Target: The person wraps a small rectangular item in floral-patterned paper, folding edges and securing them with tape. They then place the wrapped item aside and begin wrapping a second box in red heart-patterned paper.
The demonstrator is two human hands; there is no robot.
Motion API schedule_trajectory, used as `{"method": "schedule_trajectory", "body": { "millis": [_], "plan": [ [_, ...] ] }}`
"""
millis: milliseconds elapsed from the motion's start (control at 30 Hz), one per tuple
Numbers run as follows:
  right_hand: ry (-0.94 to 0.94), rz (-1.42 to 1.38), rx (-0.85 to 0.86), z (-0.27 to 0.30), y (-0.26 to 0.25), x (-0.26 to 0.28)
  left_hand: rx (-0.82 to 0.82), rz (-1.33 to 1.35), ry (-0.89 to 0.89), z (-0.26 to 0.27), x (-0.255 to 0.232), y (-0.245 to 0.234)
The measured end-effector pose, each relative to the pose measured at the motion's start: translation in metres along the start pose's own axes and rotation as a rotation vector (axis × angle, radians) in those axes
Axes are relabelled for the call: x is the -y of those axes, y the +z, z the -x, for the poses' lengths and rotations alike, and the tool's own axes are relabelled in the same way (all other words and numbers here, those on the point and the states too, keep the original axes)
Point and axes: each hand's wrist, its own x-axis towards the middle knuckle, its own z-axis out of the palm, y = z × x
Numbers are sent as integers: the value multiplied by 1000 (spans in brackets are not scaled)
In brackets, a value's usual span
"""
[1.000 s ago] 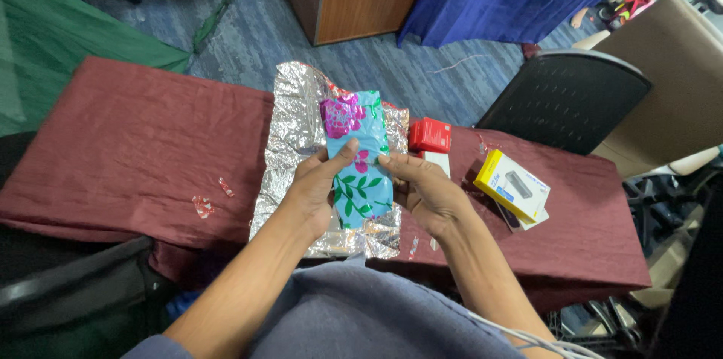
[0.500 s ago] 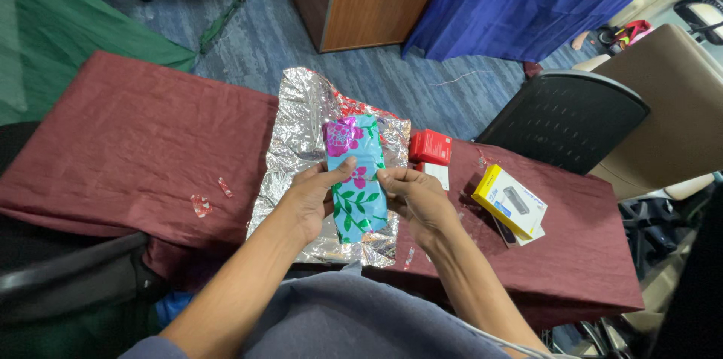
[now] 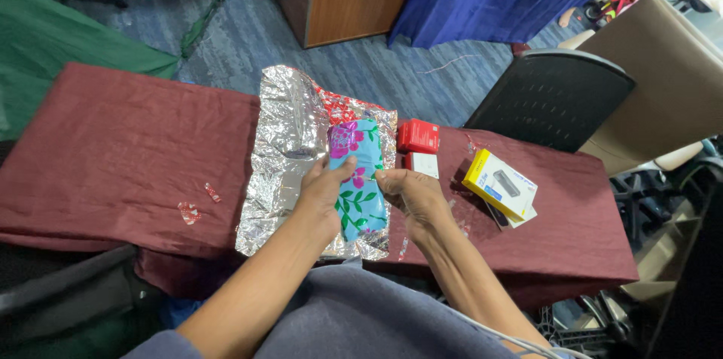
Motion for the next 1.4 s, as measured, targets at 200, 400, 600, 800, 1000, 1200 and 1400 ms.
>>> {"method": "schedule_trajectory", "body": {
  "millis": [200, 400, 600, 800, 1000, 1200, 1400],
  "plan": [
    [-43, -73, 13, 0, -13, 0, 177, 1, -112, -4, -2, -1],
    [-17, -99, 33, 0, -23, -1, 215, -230, -15, -11, -13, -11],
    [12, -82, 98, -7, -19, 3, 174, -206, -31, -15, -16, -10],
    [-211, 84, -9, 7, -3, 8, -7, -350, 123, 2, -24, -1],
    [-455, 181, -44, 21, 20, 26, 188, -461, 298, 23, -12, 27],
    [-428, 229, -105, 33, 35, 41, 287, -275, 403, 18, -17, 29],
    [-486, 170, -4, 39, 37, 49, 331, -390, 425, 19, -27, 19]
  ]
}}
